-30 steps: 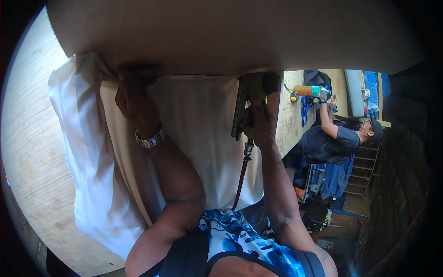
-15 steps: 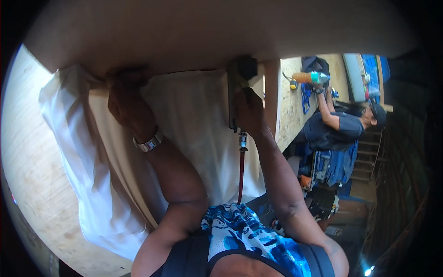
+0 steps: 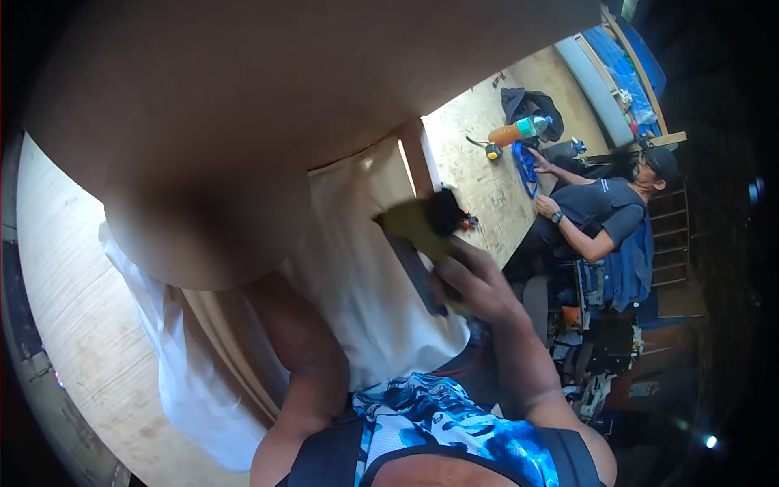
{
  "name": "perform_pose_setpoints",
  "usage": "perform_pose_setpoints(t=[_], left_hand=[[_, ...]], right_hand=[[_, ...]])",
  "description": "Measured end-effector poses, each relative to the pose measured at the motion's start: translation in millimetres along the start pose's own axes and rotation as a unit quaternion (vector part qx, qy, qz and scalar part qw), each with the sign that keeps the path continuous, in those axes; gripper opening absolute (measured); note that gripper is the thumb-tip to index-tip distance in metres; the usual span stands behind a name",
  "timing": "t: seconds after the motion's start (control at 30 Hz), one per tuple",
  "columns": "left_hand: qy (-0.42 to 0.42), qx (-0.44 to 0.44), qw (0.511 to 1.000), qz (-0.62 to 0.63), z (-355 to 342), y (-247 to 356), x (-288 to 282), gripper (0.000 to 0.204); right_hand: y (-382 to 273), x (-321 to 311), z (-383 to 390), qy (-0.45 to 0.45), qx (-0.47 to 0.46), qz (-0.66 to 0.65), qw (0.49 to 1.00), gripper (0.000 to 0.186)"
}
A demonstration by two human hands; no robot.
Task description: Attaching fabric to a wooden chair frame using a pneumatic stapler.
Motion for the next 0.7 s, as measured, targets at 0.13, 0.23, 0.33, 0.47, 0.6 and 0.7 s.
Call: perform_pose_setpoints(t=[0.13, 0.23, 0.33, 0.47, 0.6, 0.7], left_hand=[[-0.004, 0.030, 0.998, 0.046, 4.4, -11.9, 7.4, 0.065], [-0.095, 0.072, 0.990, 0.071, 26.3, -29.0, 21.2, 0.044], [-0.236, 0.328, 0.902, -0.154, 81.9, -27.5, 55.9, 0.036], [-0.490, -0.225, 0.842, -0.004, 184.8, -53.1, 100.3, 0.033], [-0.467, -0.279, 0.838, 0.033, 227.1, -33.2, 120.2, 0.036], [-0.422, -0.126, 0.898, 0.020, 222.9, -7.2, 128.0, 0.027]], right_hand=[[-2.0, -63.7, 106.1, 0.053, -0.111, -0.100, 0.987, 0.056], [31.0, -111.0, 142.0, 0.091, -0.144, -0.075, 0.982, 0.063], [103.5, -141.6, 134.7, 0.150, -0.054, -0.031, 0.987, 0.055], [200.1, -152.5, 89.9, 0.177, -0.033, 0.045, 0.983, 0.046], [265.1, -149.6, 49.2, 0.215, -0.039, 0.188, 0.958, 0.065], [292.1, -139.2, 20.9, 0.222, -0.121, 0.305, 0.918, 0.079]])
Point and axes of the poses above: each hand's wrist, its own z-axis away from the middle knuckle, its own x-axis out of the palm, y = z × x, the point moved 4 cm from there along -z, towards the middle knuckle, and after that the axes turned 6 degrees about -z, right-handed, at the moved point
